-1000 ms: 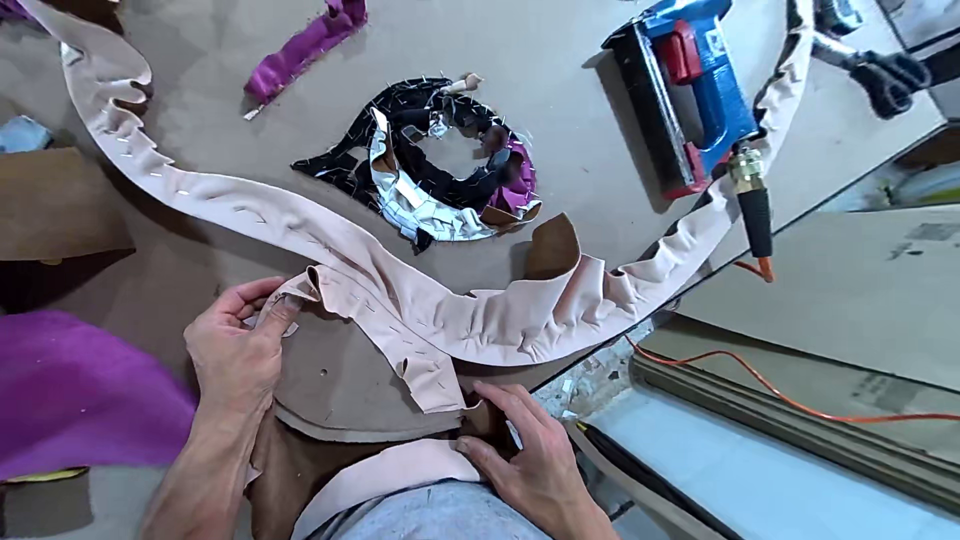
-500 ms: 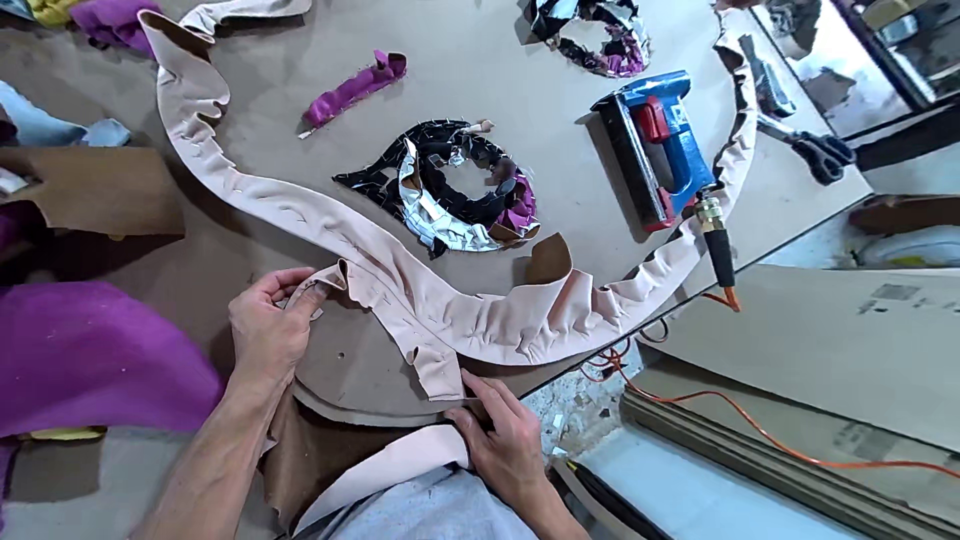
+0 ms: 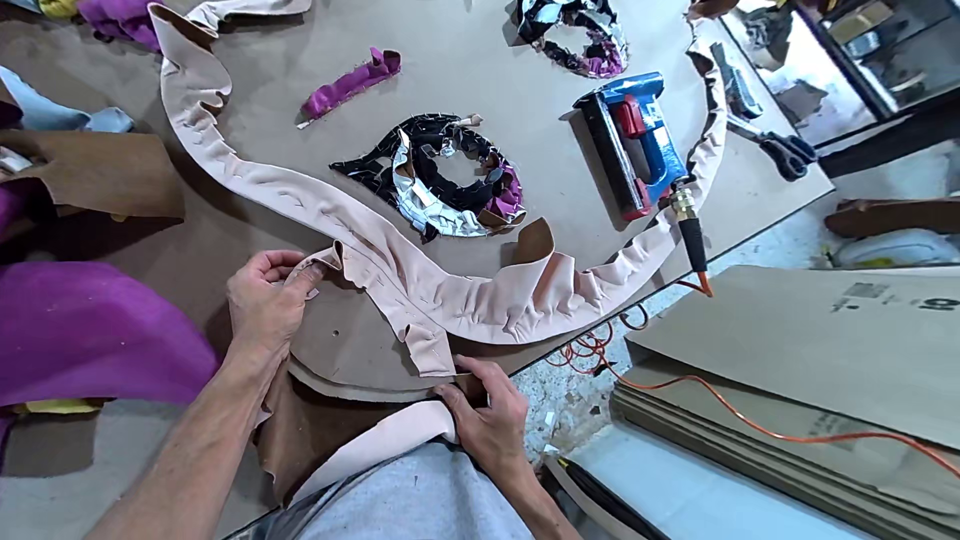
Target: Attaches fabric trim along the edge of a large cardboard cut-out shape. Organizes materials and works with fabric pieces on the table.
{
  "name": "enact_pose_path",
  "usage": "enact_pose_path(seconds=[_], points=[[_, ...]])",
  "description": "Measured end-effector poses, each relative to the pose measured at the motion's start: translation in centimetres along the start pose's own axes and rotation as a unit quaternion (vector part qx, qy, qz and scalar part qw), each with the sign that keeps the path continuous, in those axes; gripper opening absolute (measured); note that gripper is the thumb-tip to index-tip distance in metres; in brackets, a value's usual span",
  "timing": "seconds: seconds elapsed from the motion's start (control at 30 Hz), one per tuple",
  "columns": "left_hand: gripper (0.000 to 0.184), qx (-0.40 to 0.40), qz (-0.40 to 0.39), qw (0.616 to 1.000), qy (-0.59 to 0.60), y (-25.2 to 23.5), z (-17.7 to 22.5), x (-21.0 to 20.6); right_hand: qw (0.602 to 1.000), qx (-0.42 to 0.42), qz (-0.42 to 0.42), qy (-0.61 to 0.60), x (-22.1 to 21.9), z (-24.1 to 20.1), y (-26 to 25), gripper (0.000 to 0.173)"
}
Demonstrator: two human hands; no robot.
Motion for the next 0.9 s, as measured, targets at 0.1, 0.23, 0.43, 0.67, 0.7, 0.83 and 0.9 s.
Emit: enact_pose_path(seconds=[0.1,0.23,0.43,0.67,0.7,0.83,0.9], points=[[0.024,0.012,0.001,0.999,0.03,0.1,-0.2,0.4,0.999,0.035,-0.002,0.015,-0.3,-0.7,0.1,0.035],[0.009,0.027,0.019,0.999,0.041,0.1,-0.1,0.6,0.991,0.107,-0.063,0.051,-1.5,-1.9,0.3,0.031],[0.008,0.04,0.021,0.999,0.017,0.1,-0.3,0.1,0.981,0.099,-0.162,0.045,-2.5,-1.8,-1.1,0.049],[0.012,0.044,0.012,0.997,0.06,-0.2,-0.8,-0.1,0.986,0.098,-0.124,0.048,-2.8,-2.3,-1.2,0.049],[0.011,0.039,0.013,0.997,0.067,-0.7,-1.5,-0.1,0.987,0.095,-0.125,0.045,-2.8,-2.3,-1.2,0.05],[0.019,0.051,0.006,0.996,0.069,-1.6,-3.3,0.1,0.988,0.087,-0.121,0.035,-3.0,-2.4,-1.1,0.05],[0.027,0.005,-0.025,0.996,0.084,-2.7,-4.7,0.3,0.989,0.086,-0.117,0.034,-3.0,-2.5,-1.3,0.05]])
Point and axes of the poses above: each hand's wrist, its own y-axis away from the middle knuckle, its own x-axis out of the back of the hand, z = x × y, the point moved 8 cm from there along -y, towards the middle knuckle, and after that the axes turned 11 degrees about z, right-handed, at the moved point
